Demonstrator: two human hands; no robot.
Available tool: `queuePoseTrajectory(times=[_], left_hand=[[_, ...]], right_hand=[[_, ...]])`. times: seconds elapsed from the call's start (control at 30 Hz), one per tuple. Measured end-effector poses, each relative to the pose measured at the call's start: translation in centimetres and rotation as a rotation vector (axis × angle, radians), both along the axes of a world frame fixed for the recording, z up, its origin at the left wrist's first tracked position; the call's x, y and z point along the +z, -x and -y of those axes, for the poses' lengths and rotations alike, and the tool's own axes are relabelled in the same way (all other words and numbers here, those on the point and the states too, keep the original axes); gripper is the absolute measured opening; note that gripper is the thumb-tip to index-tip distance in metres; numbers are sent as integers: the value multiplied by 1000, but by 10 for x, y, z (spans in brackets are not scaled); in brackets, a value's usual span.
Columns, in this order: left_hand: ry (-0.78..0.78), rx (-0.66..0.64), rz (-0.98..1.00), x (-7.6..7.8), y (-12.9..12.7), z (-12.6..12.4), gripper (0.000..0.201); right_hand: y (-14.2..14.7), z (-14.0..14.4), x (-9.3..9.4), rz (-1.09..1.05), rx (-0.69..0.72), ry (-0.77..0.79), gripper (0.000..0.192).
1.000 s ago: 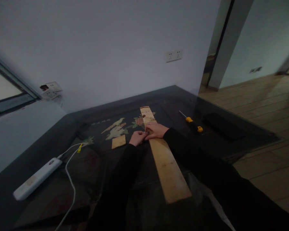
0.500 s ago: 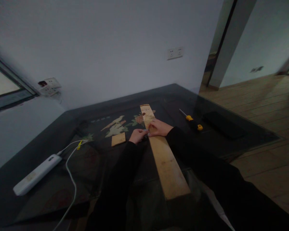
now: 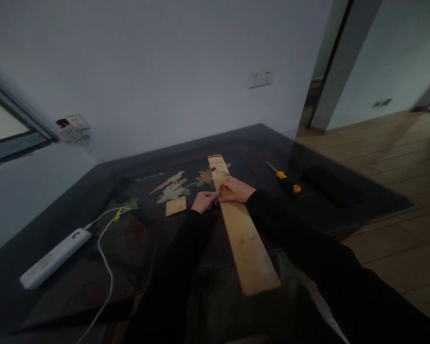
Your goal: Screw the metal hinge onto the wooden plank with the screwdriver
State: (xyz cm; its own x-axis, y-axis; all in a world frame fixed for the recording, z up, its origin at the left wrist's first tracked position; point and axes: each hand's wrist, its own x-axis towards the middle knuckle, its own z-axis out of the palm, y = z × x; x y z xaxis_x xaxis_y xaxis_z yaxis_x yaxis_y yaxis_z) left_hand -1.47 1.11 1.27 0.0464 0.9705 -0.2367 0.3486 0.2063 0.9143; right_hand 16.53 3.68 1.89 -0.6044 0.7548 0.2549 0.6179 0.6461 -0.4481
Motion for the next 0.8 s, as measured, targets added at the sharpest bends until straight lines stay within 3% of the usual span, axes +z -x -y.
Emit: queuePoseTrajectory(times=[0.23, 0.43, 0.8], left_hand=[[69, -99, 186, -3, 5, -2, 29], [73, -88, 178, -6, 6, -2, 33], [76, -90, 185, -4, 6, -1, 36]], right_hand=[[1, 3, 6, 39, -34, -9, 24], [14, 13, 11, 273, -138, -181, 30], [22, 6, 16, 546, -6, -380, 33]])
